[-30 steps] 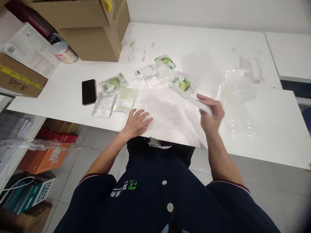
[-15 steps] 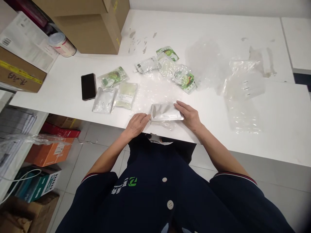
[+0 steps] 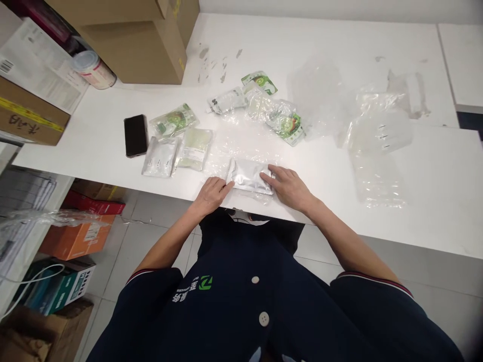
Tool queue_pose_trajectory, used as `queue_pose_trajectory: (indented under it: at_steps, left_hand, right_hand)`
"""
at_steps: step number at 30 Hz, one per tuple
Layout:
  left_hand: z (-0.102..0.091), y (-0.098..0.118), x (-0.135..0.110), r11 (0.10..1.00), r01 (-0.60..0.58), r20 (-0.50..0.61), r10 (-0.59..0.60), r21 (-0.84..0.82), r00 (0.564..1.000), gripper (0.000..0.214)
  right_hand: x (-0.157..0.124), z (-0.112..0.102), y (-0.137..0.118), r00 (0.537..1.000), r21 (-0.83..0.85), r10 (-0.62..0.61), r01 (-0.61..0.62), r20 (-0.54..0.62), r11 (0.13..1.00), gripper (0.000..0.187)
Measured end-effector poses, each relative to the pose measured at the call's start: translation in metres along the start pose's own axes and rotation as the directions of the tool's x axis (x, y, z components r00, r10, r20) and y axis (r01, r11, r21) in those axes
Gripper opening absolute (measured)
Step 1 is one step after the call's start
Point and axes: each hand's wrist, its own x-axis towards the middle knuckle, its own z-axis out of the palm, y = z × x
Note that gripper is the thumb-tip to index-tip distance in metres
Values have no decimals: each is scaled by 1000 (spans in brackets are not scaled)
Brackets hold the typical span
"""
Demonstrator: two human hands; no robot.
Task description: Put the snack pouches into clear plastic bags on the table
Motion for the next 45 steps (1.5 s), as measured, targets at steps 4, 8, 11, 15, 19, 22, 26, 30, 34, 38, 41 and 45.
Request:
queue_pose_trajectory:
  at_steps: [4,8,11,15,19,22,26,30,34,38,41,45]
  left_hand:
    - [-10,3,6,998,47,16,-47,-34,999,34]
    - [-31,6,24,987,102,24,-100,-120,995,23]
    - [-46,-2,44,971,138,87,-123,-198,989,24]
    - [-50,-28,82,984,145,140,-129,-108,982,29]
    - [-37,-50,124,975,216,58,-219,55,974,25]
    - [-24,-46,136,966,251,60,-255,67,965,24]
    - [-5,-31,117,991,136,305,-123,-21,944,35]
    - [8,-31,102,984,139,492,-68,-110,868,72]
    - [16,-37,114,986,149,580,-78,-75,811,82]
    - [20,-35,123,993,120,557,-106,10,823,71]
    - [9,-30,114,988,152,538,-111,-31,836,63]
    - [-25,-27,101,971,153,565,-22,-184,825,45]
  right_hand:
    - [-18,-9,-7,995,94,-61,53,83,994,79]
    - [-22,-5,-7,996,199,-82,87,-35,976,71]
    - [-10,-3,1,982,352,-36,100,-183,931,44]
    - [23,-13,17,974,580,144,-16,-176,815,35]
    - [60,-26,35,933,635,359,-267,-19,725,37]
    - [80,-27,46,888,538,447,-429,105,726,37]
    - [88,-18,48,840,406,521,-534,151,742,27]
    - [85,-10,33,771,283,635,-600,-43,748,42]
    - [83,-5,25,859,142,423,-399,-288,906,47]
    - [64,0,33,974,251,225,-213,-22,944,52]
    - [37,-1,31,989,294,146,-148,30,944,80]
    - [7,-6,14,983,420,167,-123,-71,899,41]
